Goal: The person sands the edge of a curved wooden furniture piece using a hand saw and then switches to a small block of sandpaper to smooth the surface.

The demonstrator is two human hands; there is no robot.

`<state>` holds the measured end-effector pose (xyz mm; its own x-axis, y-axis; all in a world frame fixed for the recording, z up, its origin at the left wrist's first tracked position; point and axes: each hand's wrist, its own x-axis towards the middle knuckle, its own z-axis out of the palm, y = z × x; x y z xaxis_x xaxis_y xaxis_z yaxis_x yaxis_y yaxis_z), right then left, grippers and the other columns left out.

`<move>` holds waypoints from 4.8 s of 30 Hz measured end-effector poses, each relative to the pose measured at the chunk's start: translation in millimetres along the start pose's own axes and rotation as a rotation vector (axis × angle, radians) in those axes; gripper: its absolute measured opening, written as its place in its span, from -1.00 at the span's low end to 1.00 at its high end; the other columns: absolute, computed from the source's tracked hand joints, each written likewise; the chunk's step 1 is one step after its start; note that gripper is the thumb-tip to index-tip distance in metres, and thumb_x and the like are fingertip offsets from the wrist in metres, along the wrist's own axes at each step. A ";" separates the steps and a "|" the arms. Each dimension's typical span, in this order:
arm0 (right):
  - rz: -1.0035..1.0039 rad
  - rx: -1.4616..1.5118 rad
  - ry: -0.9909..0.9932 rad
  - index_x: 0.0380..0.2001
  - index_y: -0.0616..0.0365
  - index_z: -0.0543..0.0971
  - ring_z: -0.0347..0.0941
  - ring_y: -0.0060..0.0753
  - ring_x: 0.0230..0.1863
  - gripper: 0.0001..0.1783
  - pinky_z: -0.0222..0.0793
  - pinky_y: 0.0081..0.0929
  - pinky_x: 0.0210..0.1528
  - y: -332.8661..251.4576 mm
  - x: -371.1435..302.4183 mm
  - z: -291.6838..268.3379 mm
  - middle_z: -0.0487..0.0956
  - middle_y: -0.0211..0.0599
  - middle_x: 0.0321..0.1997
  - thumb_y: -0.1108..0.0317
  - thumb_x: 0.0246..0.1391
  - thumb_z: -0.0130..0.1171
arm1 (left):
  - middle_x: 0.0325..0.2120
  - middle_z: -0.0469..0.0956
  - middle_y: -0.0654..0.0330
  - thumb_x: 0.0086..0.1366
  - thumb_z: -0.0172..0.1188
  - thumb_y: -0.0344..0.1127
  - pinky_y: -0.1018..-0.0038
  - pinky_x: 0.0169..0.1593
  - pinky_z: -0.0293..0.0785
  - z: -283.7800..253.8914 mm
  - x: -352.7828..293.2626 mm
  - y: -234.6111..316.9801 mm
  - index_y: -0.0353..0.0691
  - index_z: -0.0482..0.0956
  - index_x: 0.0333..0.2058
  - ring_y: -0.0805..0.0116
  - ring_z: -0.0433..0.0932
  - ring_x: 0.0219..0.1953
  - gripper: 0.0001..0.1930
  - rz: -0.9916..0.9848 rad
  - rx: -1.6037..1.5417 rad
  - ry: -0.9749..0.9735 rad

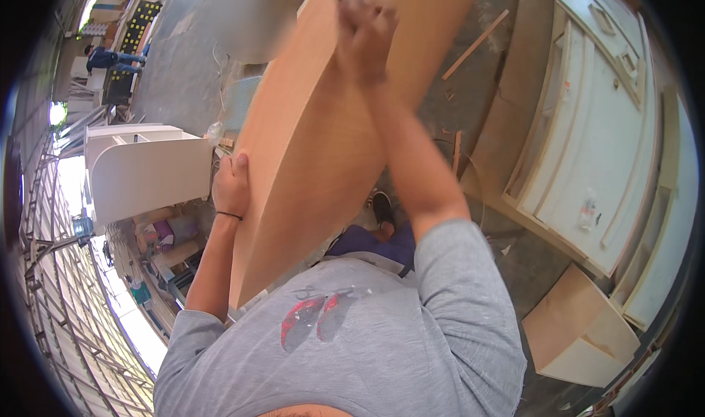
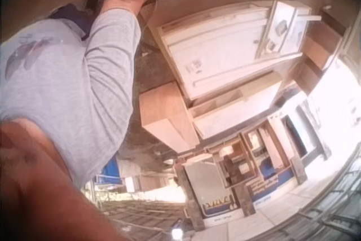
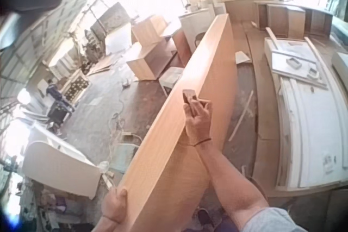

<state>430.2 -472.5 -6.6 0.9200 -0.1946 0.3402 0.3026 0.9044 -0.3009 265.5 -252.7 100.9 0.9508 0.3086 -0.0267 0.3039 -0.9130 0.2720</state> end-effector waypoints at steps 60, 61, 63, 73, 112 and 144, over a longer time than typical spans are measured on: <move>-0.070 -1.276 -0.014 -0.33 0.05 0.34 0.28 -0.49 -0.38 -0.83 0.26 -0.54 -0.34 -19.7 -67.4 45.0 0.34 -0.41 -0.37 0.47 0.11 0.13 | -0.45 0.53 -0.23 0.39 -0.16 0.20 -0.04 -0.27 0.36 4.6 -26.3 -8.7 -0.27 0.36 -0.35 -0.31 0.51 -0.31 -0.46 -0.077 -0.005 -0.041; -0.238 -1.398 -0.023 -0.33 0.07 0.39 0.30 -0.43 -0.37 -0.88 0.28 -0.49 -0.32 -27.5 -24.8 25.7 0.36 -0.39 -0.38 0.45 0.11 0.14 | -0.45 0.53 -0.23 0.39 -0.16 0.20 -0.04 -0.27 0.36 3.1 -26.6 -3.9 -0.27 0.36 -0.35 -0.31 0.51 -0.31 -0.46 -0.075 -0.006 -0.046; -0.486 -1.639 -0.001 -0.34 0.11 0.51 0.33 -0.32 -0.36 -0.95 0.31 -0.38 -0.27 -59.4 62.7 -10.3 0.41 -0.35 -0.42 0.42 0.12 0.15 | -0.44 0.53 -0.23 0.39 -0.15 0.21 -0.04 -0.26 0.35 4.9 -16.1 4.3 -0.26 0.36 -0.34 -0.31 0.51 -0.31 -0.46 -0.020 -0.042 -0.028; -0.455 -1.685 -0.573 -0.10 0.12 0.55 0.42 0.01 -0.10 -0.69 0.32 -0.06 -0.06 -42.1 -96.7 64.7 0.53 -0.13 -0.12 0.33 0.07 0.07 | -0.44 0.53 -0.22 0.39 -0.16 0.21 -0.05 -0.26 0.35 8.7 -15.4 -13.7 -0.26 0.35 -0.34 -0.31 0.51 -0.31 -0.45 -0.052 -0.008 -0.066; -0.303 -1.272 -0.120 -0.52 0.13 0.53 0.39 -0.50 -0.31 -0.91 0.35 -0.59 -0.37 -36.0 -50.3 49.0 0.47 -0.36 -0.40 0.51 -0.03 0.26 | -0.32 0.56 -0.17 0.32 0.04 0.19 0.14 -0.13 0.44 33.2 126.5 86.8 -0.36 0.42 -0.14 -0.12 0.56 -0.23 -0.41 0.174 -0.362 -0.065; -0.465 -1.551 0.194 -0.33 0.16 0.56 0.39 -0.18 -0.28 -0.79 0.36 -0.28 -0.12 -78.1 243.8 -91.9 0.56 -0.25 -0.21 0.28 0.25 0.02 | -0.37 0.59 -0.20 0.30 -0.05 0.33 0.03 -0.20 0.42 39.6 138.8 143.9 -0.33 0.37 -0.17 -0.24 0.57 -0.25 -0.32 0.166 -0.113 -0.165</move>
<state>653.8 -625.4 18.0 0.6625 -0.4767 0.5777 0.3830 -0.4472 -0.8083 443.5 -351.8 98.2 0.9867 0.1009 -0.1272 0.1434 -0.9090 0.3913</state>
